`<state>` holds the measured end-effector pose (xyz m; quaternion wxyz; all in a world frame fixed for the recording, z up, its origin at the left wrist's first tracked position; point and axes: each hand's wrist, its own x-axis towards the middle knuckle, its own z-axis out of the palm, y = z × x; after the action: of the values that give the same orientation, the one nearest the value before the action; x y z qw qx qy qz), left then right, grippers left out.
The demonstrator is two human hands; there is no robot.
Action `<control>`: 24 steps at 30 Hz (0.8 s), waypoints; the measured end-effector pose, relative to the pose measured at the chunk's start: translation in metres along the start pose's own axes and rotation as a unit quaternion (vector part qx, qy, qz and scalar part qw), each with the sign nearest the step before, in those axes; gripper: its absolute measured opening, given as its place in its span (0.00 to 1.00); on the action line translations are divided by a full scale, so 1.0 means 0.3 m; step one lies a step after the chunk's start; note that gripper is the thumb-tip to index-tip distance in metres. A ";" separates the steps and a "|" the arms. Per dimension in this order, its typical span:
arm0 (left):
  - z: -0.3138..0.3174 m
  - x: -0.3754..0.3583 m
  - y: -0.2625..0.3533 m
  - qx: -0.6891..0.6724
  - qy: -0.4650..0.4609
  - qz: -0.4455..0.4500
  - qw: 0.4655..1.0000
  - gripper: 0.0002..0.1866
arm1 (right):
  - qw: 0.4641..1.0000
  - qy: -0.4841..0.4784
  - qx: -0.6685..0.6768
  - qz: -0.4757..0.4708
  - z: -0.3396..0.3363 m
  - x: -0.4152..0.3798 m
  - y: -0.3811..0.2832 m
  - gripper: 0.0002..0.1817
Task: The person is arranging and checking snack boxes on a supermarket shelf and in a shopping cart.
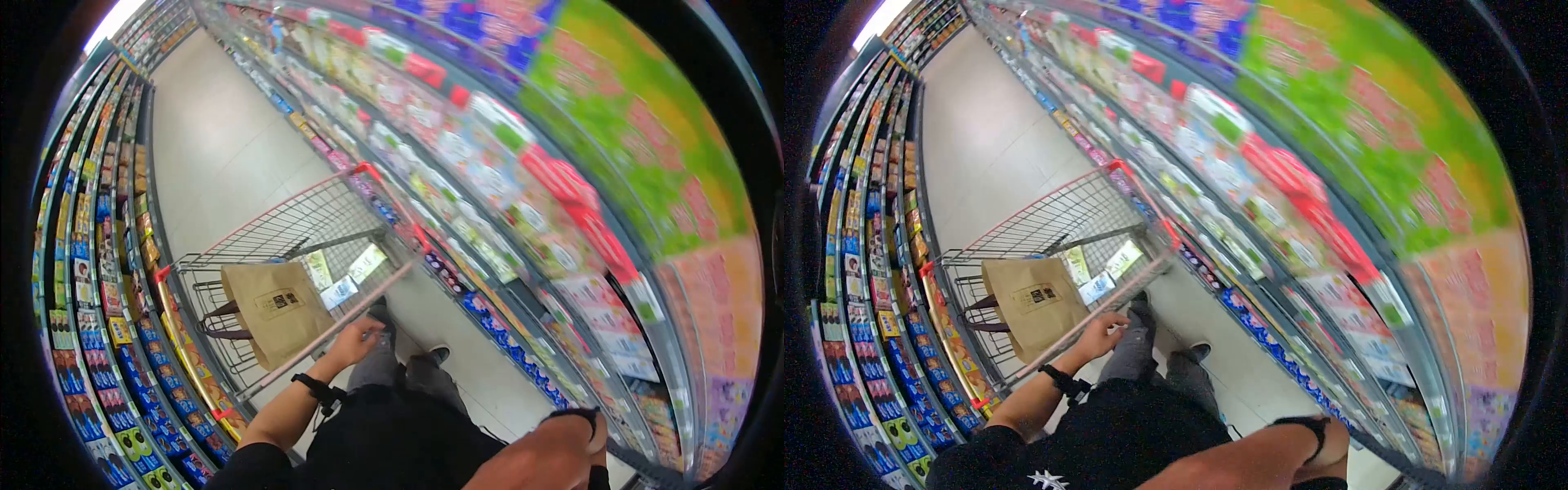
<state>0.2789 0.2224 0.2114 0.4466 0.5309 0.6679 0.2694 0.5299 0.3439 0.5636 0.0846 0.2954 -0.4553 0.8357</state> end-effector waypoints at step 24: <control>0.043 0.841 -1.184 0.066 0.071 -0.210 0.973 0.39 | 0.937 0.308 0.111 0.118 -1.090 0.441 0.701 0.24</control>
<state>0.1145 0.3573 -0.1691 0.4089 0.3870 0.8105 0.1618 0.2000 0.4721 0.3552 0.0884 -0.0250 -0.3423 0.9351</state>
